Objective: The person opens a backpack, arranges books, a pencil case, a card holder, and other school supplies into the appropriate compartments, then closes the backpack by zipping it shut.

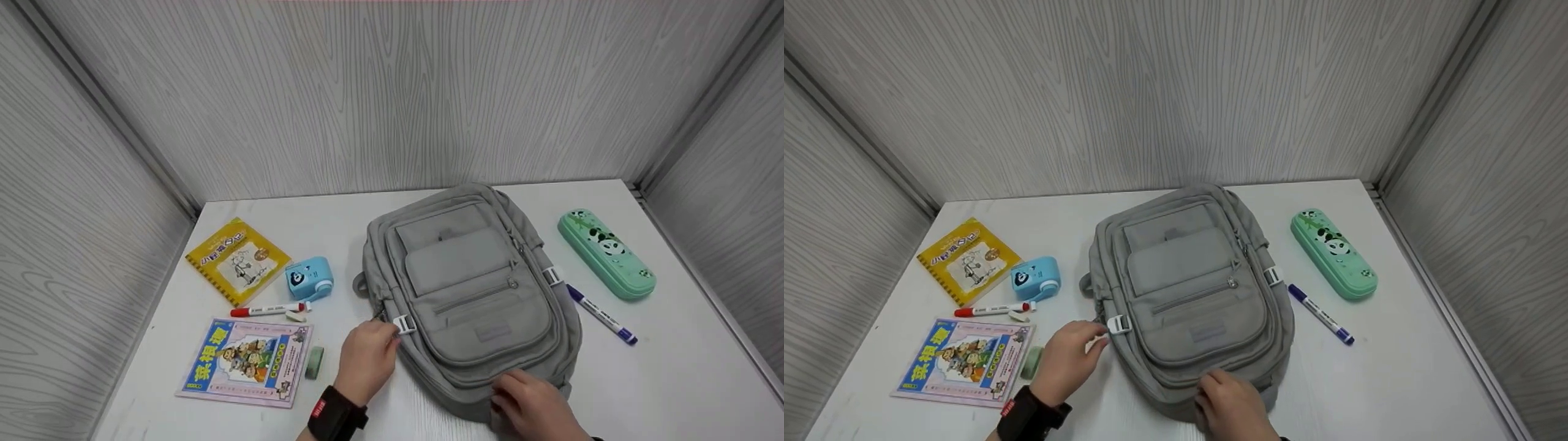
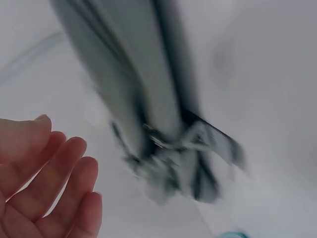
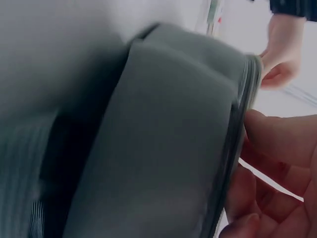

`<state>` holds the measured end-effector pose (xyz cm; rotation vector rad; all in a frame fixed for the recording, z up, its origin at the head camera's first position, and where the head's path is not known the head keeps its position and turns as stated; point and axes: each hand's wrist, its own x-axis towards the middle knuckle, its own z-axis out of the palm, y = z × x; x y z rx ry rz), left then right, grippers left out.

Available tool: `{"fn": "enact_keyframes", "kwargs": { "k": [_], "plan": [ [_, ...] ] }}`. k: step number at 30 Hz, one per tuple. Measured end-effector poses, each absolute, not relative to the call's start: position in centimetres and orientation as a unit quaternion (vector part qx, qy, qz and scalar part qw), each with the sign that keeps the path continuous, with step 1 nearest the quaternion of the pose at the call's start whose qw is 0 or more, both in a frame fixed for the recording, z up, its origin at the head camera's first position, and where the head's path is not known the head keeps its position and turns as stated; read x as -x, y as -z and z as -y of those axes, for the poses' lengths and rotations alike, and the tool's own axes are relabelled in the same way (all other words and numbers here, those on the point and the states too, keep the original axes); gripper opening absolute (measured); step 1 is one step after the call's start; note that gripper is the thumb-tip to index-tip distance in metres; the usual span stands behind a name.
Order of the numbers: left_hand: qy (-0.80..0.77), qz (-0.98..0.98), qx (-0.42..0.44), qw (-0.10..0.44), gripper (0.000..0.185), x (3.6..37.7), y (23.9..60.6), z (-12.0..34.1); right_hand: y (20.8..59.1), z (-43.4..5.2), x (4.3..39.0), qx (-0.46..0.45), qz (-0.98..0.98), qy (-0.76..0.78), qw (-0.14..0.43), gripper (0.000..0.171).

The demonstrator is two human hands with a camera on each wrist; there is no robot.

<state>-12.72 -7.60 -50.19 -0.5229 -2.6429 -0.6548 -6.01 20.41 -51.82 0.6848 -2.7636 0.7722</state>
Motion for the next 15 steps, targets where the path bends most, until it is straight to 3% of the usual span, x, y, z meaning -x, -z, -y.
{"fn": "enact_keyframes", "kwargs": {
  "k": [7, 15],
  "plan": [
    [0.215, 0.909, 0.303, 0.189, 0.007, 9.9, 50.1, 3.6, 51.2, -21.1, 6.1, -0.202, 0.945, -0.243, 0.079, 0.014],
    [0.197, 0.877, 0.392, 0.195, 0.008, 8.2, 51.2, 1.7, 50.5, -21.7, 6.7, -0.209, 0.957, -0.201, 0.022, 0.009]
  ]
}}
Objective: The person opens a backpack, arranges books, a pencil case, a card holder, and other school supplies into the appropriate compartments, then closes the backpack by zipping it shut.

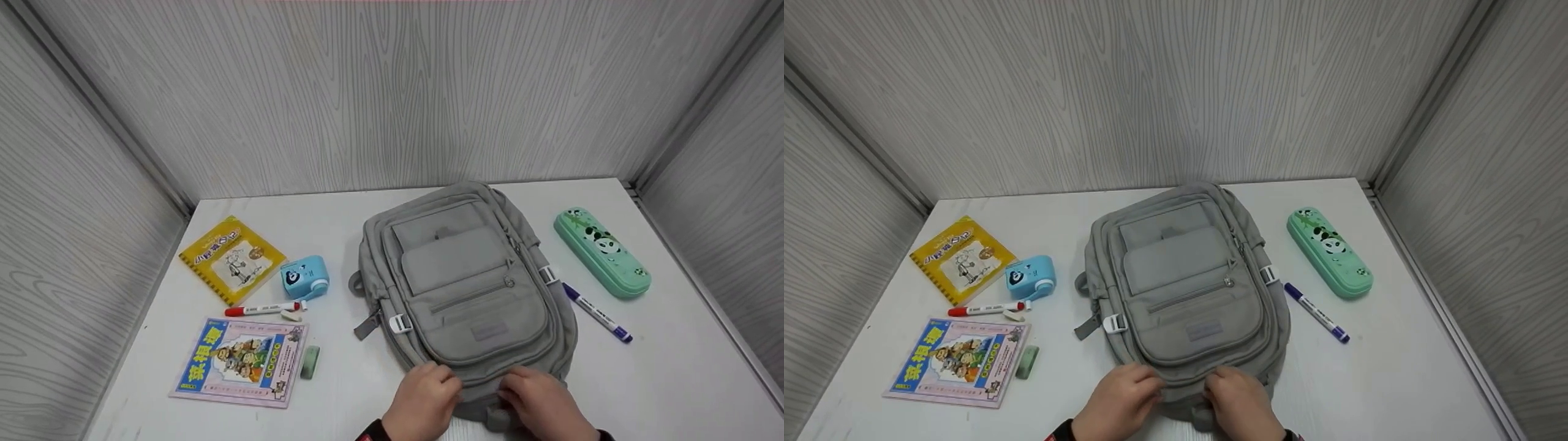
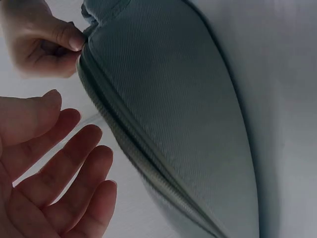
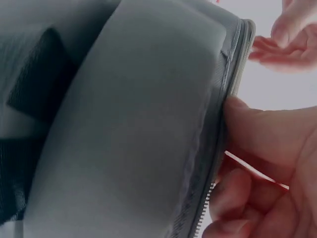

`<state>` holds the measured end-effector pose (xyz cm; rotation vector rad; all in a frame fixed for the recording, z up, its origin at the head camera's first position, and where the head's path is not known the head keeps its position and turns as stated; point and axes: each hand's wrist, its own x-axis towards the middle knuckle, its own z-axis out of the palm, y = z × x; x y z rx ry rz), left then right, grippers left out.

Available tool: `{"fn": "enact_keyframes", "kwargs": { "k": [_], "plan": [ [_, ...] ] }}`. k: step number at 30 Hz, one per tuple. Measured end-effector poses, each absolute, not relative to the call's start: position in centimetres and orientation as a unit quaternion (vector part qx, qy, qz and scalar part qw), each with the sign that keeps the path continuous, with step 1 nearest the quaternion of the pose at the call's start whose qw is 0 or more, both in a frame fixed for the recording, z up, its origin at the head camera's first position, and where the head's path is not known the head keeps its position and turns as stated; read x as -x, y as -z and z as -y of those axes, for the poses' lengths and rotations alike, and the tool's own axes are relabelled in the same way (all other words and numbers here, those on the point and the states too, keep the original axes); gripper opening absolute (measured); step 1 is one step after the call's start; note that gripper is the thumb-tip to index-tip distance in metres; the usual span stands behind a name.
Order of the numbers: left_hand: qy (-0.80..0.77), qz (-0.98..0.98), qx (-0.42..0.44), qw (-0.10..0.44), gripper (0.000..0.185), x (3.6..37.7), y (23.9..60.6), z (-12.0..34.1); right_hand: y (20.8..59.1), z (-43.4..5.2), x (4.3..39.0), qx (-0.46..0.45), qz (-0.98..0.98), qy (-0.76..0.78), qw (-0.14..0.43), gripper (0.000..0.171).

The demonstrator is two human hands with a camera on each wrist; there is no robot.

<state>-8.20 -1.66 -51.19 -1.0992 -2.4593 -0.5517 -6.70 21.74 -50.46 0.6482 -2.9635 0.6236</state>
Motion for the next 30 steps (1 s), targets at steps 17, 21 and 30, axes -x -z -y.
{"fn": "enact_keyframes", "kwargs": {
  "k": [17, 21, 30],
  "plan": [
    [0.269, 0.872, 0.27, 0.308, 0.033, 9.3, 48.7, 5.1, 42.8, -21.9, 11.1, -0.303, 0.884, -0.241, 0.263, 0.029],
    [0.255, 0.914, 0.172, 0.264, 0.029, 10.0, 48.2, 9.3, 39.7, -21.2, 13.2, -0.302, 0.876, -0.271, 0.259, 0.026],
    [0.171, 0.981, -0.095, -0.003, 0.038, 11.4, 47.7, 24.1, 36.2, -20.3, 16.8, -0.266, 0.874, -0.315, 0.257, 0.015]
  ]
}}
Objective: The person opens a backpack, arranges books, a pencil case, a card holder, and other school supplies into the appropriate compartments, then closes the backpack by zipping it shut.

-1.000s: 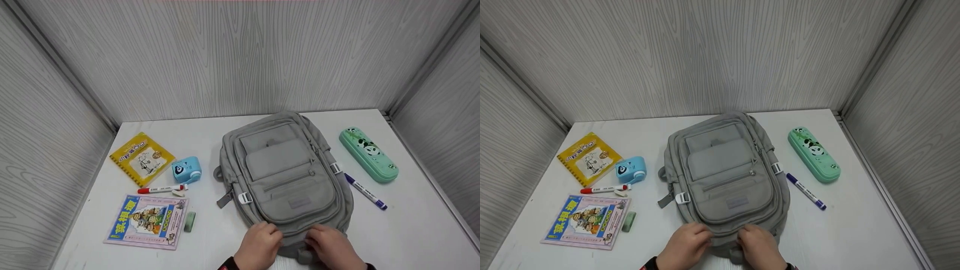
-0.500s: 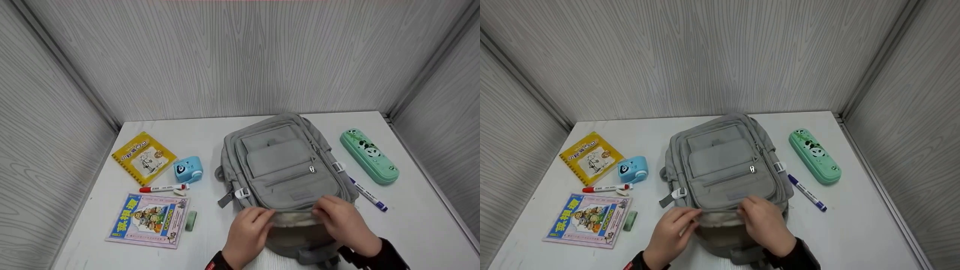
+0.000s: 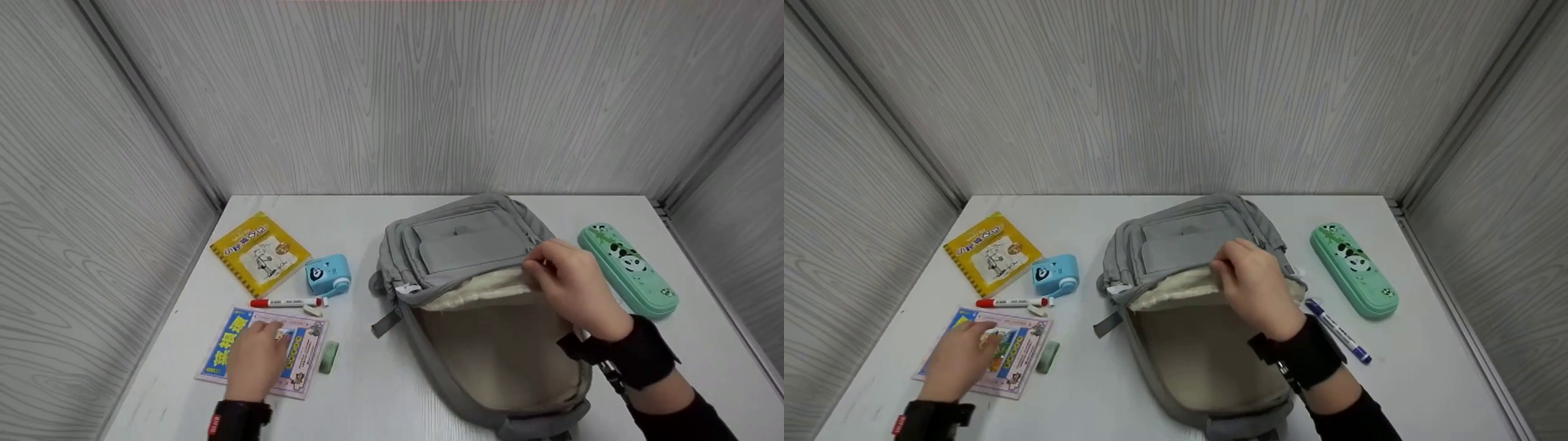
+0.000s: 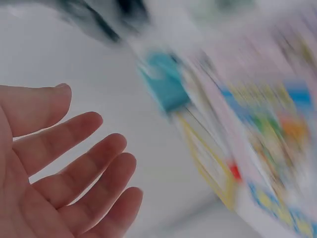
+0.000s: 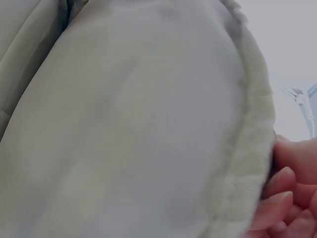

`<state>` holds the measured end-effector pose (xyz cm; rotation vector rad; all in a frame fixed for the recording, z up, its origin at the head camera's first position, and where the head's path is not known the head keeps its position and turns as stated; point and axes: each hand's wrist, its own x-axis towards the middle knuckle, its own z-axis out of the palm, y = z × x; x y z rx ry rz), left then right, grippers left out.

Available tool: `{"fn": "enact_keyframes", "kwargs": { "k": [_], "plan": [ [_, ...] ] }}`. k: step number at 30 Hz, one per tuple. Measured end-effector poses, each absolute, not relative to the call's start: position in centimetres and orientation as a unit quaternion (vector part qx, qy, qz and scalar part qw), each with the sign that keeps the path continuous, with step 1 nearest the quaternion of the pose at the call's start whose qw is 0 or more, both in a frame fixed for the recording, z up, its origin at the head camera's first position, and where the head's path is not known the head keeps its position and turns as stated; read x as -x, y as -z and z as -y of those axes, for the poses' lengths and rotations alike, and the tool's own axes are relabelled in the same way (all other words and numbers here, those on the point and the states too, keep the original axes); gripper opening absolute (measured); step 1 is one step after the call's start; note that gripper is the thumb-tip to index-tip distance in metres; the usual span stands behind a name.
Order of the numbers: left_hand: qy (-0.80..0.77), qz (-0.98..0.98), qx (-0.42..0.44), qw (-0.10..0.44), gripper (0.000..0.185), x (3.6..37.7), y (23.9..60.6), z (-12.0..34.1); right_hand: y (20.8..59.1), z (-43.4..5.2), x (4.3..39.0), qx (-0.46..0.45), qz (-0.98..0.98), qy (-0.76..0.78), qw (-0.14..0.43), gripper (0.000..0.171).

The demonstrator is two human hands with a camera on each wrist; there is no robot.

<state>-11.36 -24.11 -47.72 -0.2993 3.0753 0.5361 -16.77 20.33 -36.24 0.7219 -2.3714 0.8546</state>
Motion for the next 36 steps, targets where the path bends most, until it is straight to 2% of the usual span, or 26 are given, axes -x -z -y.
{"fn": "enact_keyframes", "kwargs": {
  "k": [3, 7, 11, 17, 23, 27, 36],
  "plan": [
    [-0.159, -0.976, 0.143, 0.032, 0.047, 11.6, 48.9, 29.2, 36.1, -20.5, 17.1, -0.259, 0.873, -0.317, 0.264, 0.015],
    [-0.165, -0.962, 0.189, 0.105, 0.065, 11.5, 50.8, 33.8, 36.2, -20.7, 17.1, -0.257, 0.875, -0.31, 0.268, 0.014],
    [-0.168, -0.951, 0.207, 0.156, 0.08, 11.5, 52.6, 35.0, 36.5, -20.7, 17.1, -0.253, 0.877, -0.305, 0.272, 0.013],
    [-0.179, -0.924, 0.284, 0.18, 0.101, 12.1, 53.8, 34.7, 36.8, -20.3, 17.1, -0.251, 0.878, -0.305, 0.271, 0.013],
    [-0.22, -0.909, 0.305, 0.181, 0.101, 11.9, 54.0, 35.6, 37.1, -19.9, 16.9, -0.247, 0.88, -0.308, 0.264, 0.014],
    [-0.224, -0.921, 0.27, 0.171, 0.096, 11.6, 54.0, 36.1, 37.2, -19.8, 16.7, -0.246, 0.881, -0.314, 0.256, 0.015],
    [-0.227, -0.947, 0.193, 0.118, 0.072, 12.0, 53.9, 35.9, 37.2, -19.8, 16.4, -0.248, 0.88, -0.316, 0.254, 0.014]
  ]
}}
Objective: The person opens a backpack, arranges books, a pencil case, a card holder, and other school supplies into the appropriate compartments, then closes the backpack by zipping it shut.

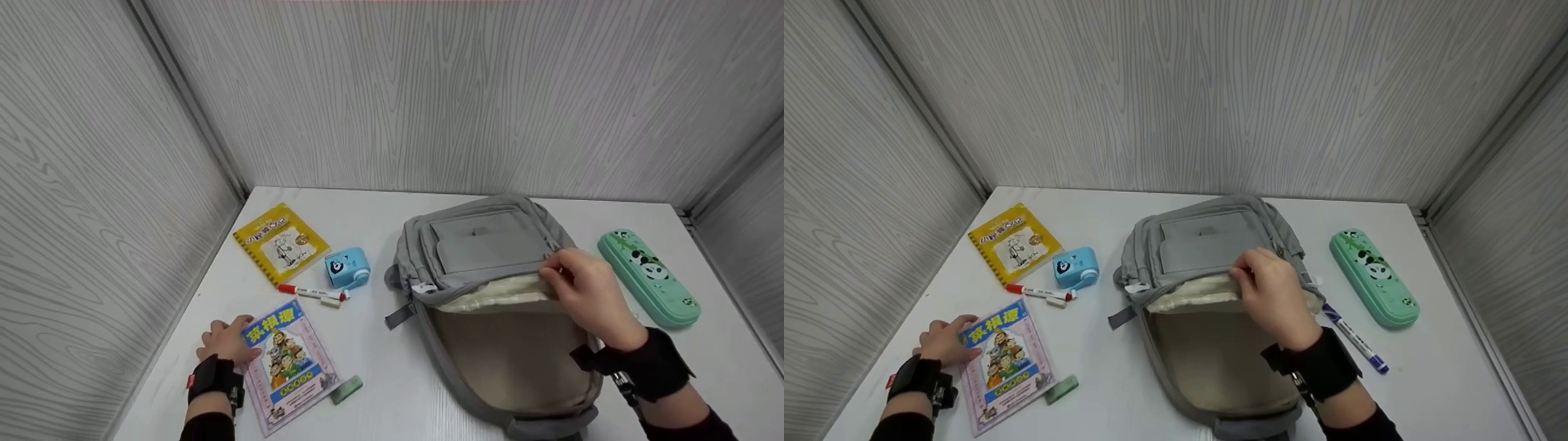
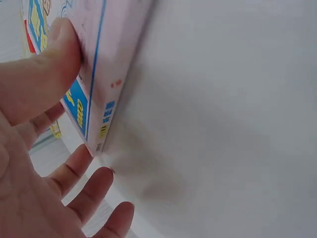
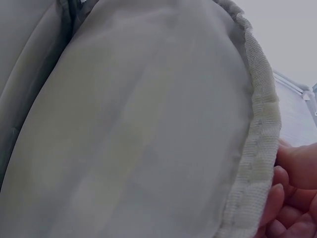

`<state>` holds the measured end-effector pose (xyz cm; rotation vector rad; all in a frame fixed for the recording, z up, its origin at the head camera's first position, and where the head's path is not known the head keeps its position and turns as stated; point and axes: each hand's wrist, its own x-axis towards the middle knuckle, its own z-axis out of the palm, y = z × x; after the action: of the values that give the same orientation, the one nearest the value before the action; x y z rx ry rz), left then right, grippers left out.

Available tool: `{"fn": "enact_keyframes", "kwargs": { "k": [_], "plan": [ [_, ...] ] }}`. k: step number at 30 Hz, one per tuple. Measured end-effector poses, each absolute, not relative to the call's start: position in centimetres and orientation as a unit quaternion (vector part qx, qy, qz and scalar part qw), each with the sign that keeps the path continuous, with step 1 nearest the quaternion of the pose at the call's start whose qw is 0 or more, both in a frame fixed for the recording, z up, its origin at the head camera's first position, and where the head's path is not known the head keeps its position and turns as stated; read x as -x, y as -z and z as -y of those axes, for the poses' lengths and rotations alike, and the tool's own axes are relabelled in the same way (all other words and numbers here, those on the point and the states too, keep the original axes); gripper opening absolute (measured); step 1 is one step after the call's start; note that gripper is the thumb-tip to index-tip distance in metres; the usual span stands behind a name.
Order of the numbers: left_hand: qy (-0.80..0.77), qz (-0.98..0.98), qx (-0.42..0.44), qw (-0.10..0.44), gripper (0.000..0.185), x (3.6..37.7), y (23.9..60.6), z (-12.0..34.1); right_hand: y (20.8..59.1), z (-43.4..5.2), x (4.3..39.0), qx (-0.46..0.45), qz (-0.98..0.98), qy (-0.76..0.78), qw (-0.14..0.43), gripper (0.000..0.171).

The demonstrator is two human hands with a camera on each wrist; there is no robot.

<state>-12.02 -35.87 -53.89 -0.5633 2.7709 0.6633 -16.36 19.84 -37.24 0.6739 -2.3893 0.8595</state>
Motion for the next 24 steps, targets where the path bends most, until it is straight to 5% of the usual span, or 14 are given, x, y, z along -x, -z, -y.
{"fn": "enact_keyframes", "kwargs": {
  "k": [12, 24],
  "plan": [
    [-0.247, -0.948, 0.198, 0.026, 0.073, 13.4, 53.9, 33.1, 37.6, -20.2, 16.6, -0.258, 0.877, -0.32, 0.25, 0.014],
    [-0.199, -0.932, 0.241, 0.183, 0.057, 7.5, 51.2, 31.4, 37.8, -19.8, 16.6, -0.257, 0.874, -0.323, 0.258, 0.015]
  ]
}}
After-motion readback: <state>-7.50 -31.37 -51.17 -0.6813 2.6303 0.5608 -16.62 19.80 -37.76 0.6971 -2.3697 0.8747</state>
